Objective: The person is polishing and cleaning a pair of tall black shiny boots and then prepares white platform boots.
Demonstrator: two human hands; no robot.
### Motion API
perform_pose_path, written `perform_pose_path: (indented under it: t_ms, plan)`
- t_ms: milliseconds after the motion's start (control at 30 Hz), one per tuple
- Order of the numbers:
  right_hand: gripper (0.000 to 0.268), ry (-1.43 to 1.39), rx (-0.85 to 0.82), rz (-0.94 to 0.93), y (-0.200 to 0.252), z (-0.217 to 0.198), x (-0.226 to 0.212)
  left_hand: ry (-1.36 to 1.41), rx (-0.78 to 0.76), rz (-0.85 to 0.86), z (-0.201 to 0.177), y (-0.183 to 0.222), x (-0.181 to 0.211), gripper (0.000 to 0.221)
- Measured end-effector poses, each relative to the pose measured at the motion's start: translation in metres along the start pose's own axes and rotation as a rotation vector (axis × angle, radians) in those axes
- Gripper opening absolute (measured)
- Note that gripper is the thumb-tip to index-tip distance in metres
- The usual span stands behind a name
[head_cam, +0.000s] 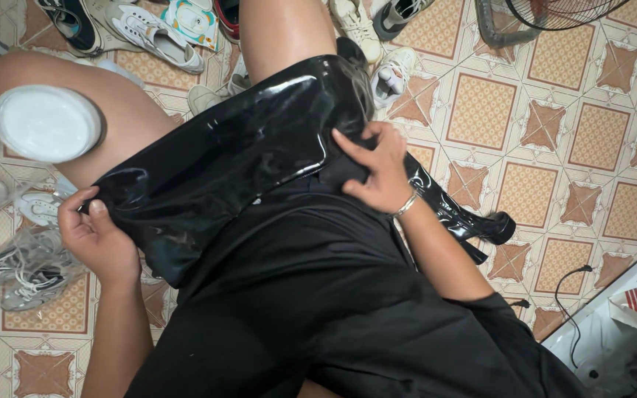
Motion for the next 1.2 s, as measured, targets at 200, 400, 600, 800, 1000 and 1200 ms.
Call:
perform_pose_path:
  t_ms: [200, 400, 600, 800, 1000, 1200]
  plan:
    - [0.067, 0.175, 0.061, 0.12, 0.002, 0.0, 0.036, 0.046, -0.018, -0.034, 0.001, 0.002, 0.001, 0.016]
    - [0.086, 0.105, -0.007, 0.018, 0.004, 0.003, 0.032, 0.029, -0.014, -0.047, 0.003, -0.004, 0.004, 0.017]
    - [0.104, 0.149, 0.062, 0.044, -0.009, 0.004, 0.009, 0.029, 0.004, -0.025, 0.0, -0.001, -0.001, 0.016]
    - [0.086, 0.163, 0.038, 0.144, -0.008, 0.002, 0.044, 0.034, -0.017, -0.022, 0.002, -0.003, 0.008, 0.016]
    - [0.102, 0.087, 0.045, 0.026, -0.016, 0.008, 0.012, 0.016, 0.005, -0.037, -0.001, -0.005, 0.0, 0.016]
    - [0.094, 0.26, 0.086, 0.133, -0.022, 0.013, 0.032, 0.019, -0.001, -0.051, 0.001, -0.002, 0.004, 0.016]
Point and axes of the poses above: each hand's wrist, its own y-axis away from the middle knuckle, its own z-axis out of the palm, x = y × z, the point moved 6 cm from there along -y, towards the middle knuckle, and after that the axes turned 10 degrees about x, right-handed, at the moved point
